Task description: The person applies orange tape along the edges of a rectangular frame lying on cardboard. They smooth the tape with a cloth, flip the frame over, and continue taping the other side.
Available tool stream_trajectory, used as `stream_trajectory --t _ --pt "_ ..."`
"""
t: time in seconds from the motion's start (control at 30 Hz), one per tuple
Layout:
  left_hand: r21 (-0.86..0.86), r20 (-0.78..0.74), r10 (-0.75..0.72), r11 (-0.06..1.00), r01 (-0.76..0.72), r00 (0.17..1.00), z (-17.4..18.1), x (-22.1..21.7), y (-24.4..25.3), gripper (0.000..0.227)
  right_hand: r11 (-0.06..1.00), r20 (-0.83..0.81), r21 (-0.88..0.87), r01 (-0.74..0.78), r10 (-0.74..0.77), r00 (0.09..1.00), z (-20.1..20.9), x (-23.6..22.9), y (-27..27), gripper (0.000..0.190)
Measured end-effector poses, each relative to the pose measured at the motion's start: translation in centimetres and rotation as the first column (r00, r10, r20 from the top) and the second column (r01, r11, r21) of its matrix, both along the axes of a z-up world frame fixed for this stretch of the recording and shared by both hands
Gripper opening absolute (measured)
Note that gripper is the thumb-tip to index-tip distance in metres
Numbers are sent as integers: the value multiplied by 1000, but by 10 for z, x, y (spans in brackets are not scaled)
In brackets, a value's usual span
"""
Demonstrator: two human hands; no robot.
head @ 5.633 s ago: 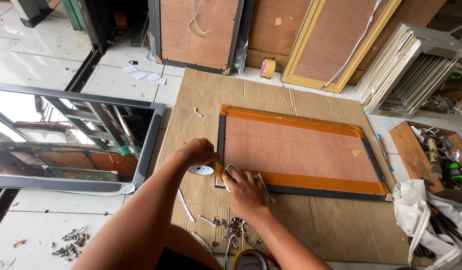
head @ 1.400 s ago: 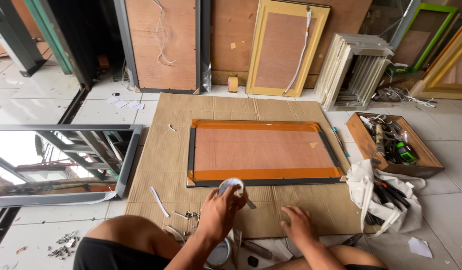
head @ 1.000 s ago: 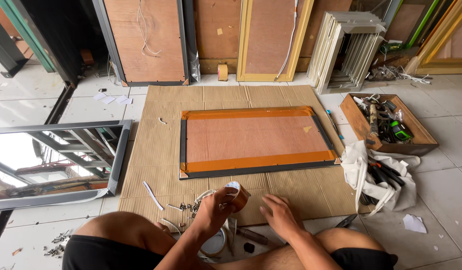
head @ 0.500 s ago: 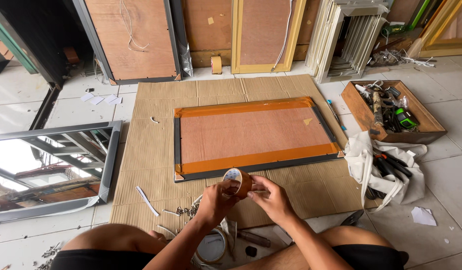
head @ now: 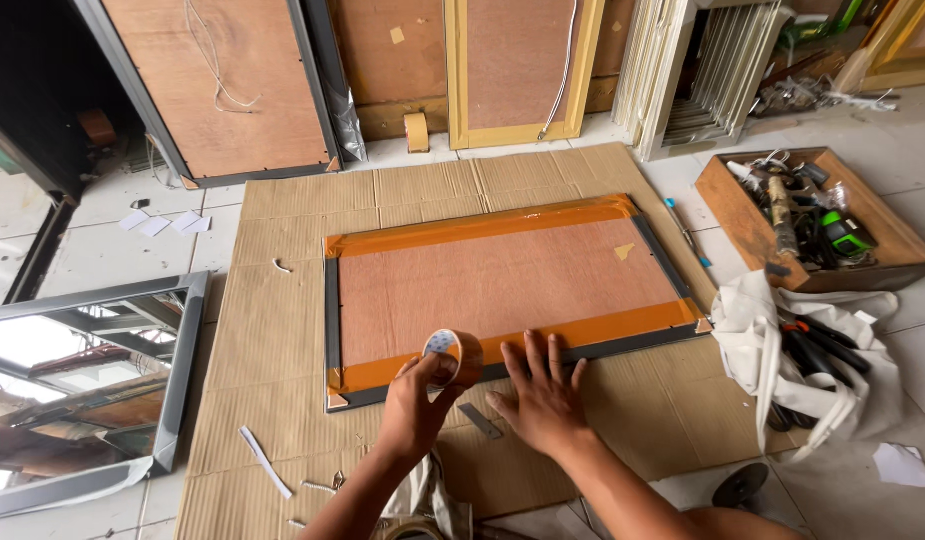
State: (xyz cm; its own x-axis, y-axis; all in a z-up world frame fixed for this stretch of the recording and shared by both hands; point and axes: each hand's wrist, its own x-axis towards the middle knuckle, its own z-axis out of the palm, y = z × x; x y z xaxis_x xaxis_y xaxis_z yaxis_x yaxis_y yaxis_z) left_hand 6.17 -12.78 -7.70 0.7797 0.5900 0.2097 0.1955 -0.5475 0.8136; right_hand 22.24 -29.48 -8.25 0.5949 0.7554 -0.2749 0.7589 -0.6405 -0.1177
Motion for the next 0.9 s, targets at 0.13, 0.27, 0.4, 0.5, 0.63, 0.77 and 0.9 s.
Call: stream_trajectory --t 0.13,0.27,0.4,0.5,0.63,0.77,0.9 --pt "-47 36 -12 999 13 999 13 18 -3 14 993 -71 -111 -29 21 997 28 -25 13 94" --pt "-69 45 9 998 -6 999 11 28 4 19 997 -66 13 -70 71 995 18 -30 17 73" --pt "-70 8 19 997 -18 1000 1 21 8 21 794 -112 599 100 -40 993 -9 3 14 41" --pt "-66 -34 -5 998 3 999 6 13 7 25 580 -409 762 287 88 908 35 19 17 39" --pt "-173 -86 -34 985 18 996 26 11 -2 18 572 -281 816 89 257 925 52 17 17 52" --pt "-140 -93 -89 987 75 992 29 9 -6 12 493 -111 866 -76 338 935 38 20 16 50" --pt "-62 -81 -123 991 118 989 25 6 -9 15 536 -85 838 -105 318 944 31 22 12 50"
